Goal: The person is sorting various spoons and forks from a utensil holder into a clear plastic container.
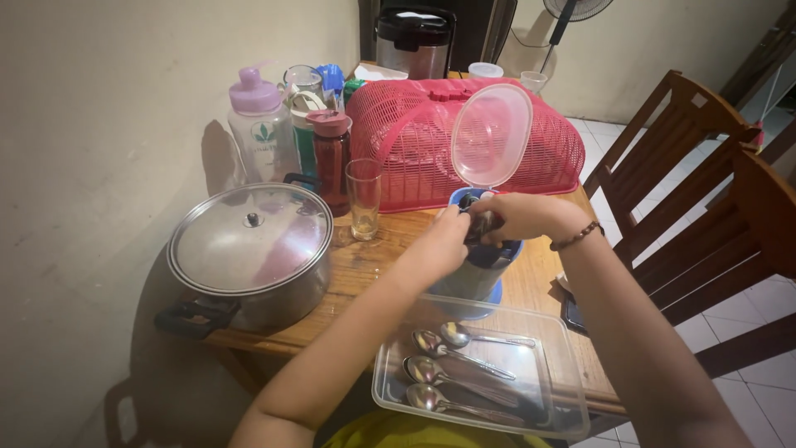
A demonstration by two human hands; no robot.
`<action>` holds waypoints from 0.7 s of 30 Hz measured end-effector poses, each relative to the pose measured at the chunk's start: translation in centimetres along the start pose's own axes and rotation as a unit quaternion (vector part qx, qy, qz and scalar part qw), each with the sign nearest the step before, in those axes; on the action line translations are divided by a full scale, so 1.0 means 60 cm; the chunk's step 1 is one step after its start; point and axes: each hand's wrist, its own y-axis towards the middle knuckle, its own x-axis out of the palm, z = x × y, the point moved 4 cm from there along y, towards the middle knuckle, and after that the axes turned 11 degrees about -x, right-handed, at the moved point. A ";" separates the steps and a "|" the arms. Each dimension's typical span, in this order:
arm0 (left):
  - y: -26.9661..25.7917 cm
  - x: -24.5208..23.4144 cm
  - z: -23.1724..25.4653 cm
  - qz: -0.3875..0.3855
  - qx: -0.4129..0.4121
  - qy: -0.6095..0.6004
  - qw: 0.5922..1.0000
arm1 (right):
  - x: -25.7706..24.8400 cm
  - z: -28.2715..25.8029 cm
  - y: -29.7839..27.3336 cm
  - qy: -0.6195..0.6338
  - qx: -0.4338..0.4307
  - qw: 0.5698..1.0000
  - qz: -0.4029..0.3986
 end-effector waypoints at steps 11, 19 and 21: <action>-0.017 -0.077 0.037 -0.056 -0.077 -0.182 0.979 | 0.010 -0.012 -0.011 -0.013 -0.086 0.989 0.117; -0.021 -0.096 0.063 -0.048 -0.081 -0.128 0.987 | -0.002 -0.026 -0.039 0.009 -0.094 0.985 0.146; -0.027 -0.105 0.070 -0.041 -0.080 -0.114 0.989 | -0.006 -0.032 -0.045 0.036 -0.107 0.980 0.162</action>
